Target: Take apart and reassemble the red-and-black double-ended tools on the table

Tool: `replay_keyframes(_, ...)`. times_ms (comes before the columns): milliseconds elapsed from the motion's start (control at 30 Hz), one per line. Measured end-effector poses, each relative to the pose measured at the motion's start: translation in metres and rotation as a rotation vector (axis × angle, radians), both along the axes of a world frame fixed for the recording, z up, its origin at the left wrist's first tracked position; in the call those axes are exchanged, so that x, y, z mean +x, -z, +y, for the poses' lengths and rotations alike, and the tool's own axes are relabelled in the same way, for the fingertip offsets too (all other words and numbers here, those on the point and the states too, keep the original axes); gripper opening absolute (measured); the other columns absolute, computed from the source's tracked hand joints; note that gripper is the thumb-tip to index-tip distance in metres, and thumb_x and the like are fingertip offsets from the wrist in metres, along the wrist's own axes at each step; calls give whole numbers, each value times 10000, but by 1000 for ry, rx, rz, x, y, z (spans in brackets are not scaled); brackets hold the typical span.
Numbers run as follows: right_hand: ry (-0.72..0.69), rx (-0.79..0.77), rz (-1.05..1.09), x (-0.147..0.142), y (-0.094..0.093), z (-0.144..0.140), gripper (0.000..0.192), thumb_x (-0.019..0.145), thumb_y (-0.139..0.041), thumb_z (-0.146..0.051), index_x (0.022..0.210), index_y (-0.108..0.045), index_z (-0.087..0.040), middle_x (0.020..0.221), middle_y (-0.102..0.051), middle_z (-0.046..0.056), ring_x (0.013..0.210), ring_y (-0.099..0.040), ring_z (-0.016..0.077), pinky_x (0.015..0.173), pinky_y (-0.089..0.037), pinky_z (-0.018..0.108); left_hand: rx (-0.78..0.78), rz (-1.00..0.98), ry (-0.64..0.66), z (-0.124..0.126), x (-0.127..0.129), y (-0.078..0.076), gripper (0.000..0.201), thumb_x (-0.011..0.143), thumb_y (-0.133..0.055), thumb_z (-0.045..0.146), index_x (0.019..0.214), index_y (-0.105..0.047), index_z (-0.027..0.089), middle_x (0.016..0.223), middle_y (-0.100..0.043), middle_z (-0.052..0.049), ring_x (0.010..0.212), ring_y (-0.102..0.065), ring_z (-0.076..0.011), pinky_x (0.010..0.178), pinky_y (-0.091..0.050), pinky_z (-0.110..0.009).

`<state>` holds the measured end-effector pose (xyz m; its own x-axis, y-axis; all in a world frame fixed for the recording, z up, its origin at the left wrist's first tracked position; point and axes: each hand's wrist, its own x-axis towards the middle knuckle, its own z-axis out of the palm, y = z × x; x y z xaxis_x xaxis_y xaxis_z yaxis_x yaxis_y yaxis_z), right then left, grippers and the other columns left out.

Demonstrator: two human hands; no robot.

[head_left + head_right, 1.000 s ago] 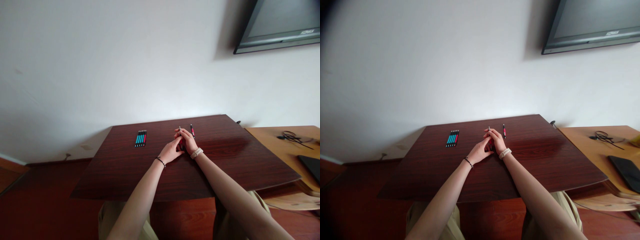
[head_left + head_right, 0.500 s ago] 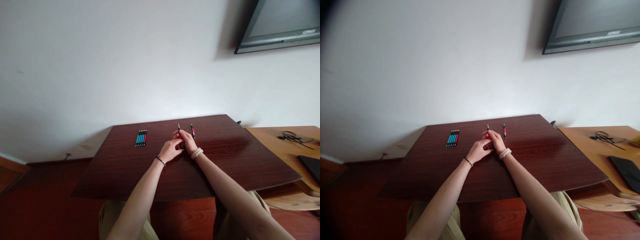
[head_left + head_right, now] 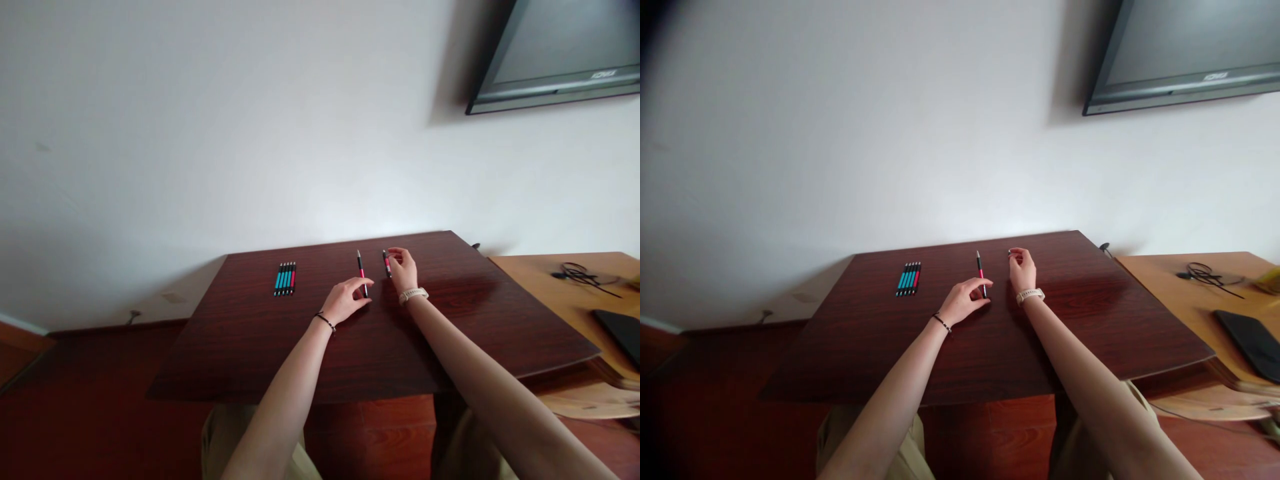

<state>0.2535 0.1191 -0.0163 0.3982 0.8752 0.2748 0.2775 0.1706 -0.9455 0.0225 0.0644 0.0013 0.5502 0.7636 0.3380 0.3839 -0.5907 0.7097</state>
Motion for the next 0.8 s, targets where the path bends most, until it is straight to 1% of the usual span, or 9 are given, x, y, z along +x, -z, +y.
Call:
replay_keyframes(33, 39, -45, -74, 8, 2, 2, 359, 882, -586, -385, 1173, -662, -191, 1048, -744, 113, 926, -675, 264, 827, -524, 376, -1, 1, 4, 0, 0, 0, 415, 876, -802, 232, 1277, -703, 272, 1271, -747, -30, 842, -718, -145, 887, -599, -296)
replay_keyframes(133, 42, -229, -357, 27, 6, 6, 332, 888, -617, -336, 1181, -676, -190, 1001, -755, 103, 918, -687, 269, 855, -508, 377, 4, -10, 12, 0, 1, 1, 435, 868, -817, 241, 1285, -695, 272, 1280, -741, -32, 817, -714, -135, 869, -598, -289)
replay_keyframes(267, 15, -394, -611, 37, 5, 12, 300, 958, -634, -458, 1101, -700, -203, 997, -774, 119, 940, -710, 290, 832, -493, 371, 17, -17, 18, 0, 2, 0, 450, 865, -824, 238, 1293, -692, 277, 1271, -739, -30, 800, -710, -131, 862, -590, -283)
replay_keyframes(400, -14, -521, -813, 36, 0, 23, 415, 980, -590, -593, 991, -735, -204, 974, -780, 166, 948, -735, 335, 808, -501, 395, 19, -9, 25, -1, 0, -1, 471, 861, -828, 233, 1307, -685, 276, 1271, -736, -32, 808, -710, -136, 865, -586, -285)
replay_keyframes(467, -42, -550, -903, 34, -2, 27, 439, 986, -572, -603, 976, -750, -201, 985, -785, 184, 961, -746, 346, 813, -511, 404, 18, -8, 27, -1, 0, -1, 476, 860, -831, 241, 1312, -685, 278, 1285, -733, -36, 822, -713, -141, 873, -585, -290)
replay_keyframes(567, -63, -548, -982, 31, -2, 30, 422, 994, -571, -554, 988, -765, -179, 1022, -787, 221, 984, -756, 361, 827, -521, 417, 15, -8, 25, -1, 0, -1, 486, 857, -836, 247, 1319, -686, 276, 1288, -735, -42, 845, -718, -150, 886, -586, -298)
replay_keyframes(667, -56, -539, -1008, 29, -2, 29, 403, 1001, -576, -500, 1022, -765, -145, 1030, -781, 257, 978, -763, 376, 826, -524, 427, 20, -21, 13, -1, 0, -1, 513, 856, -837, 237, 1343, -680, 272, 1290, -738, -50, 869, -719, -156, 903, -586, -305)
replay_keyframes(800, -53, -529, -1030, 31, -2, 25, 402, 1022, -576, -491, 1064, -751, -132, 1044, -781, 255, 985, -766, 368, 838, -523, 414, 33, -36, 12, -3, -1, -1, 530, 860, -835, 242, 1362, -669, 277, 1290, -738, -43, 836, -711, -144, 905, -590, -307)
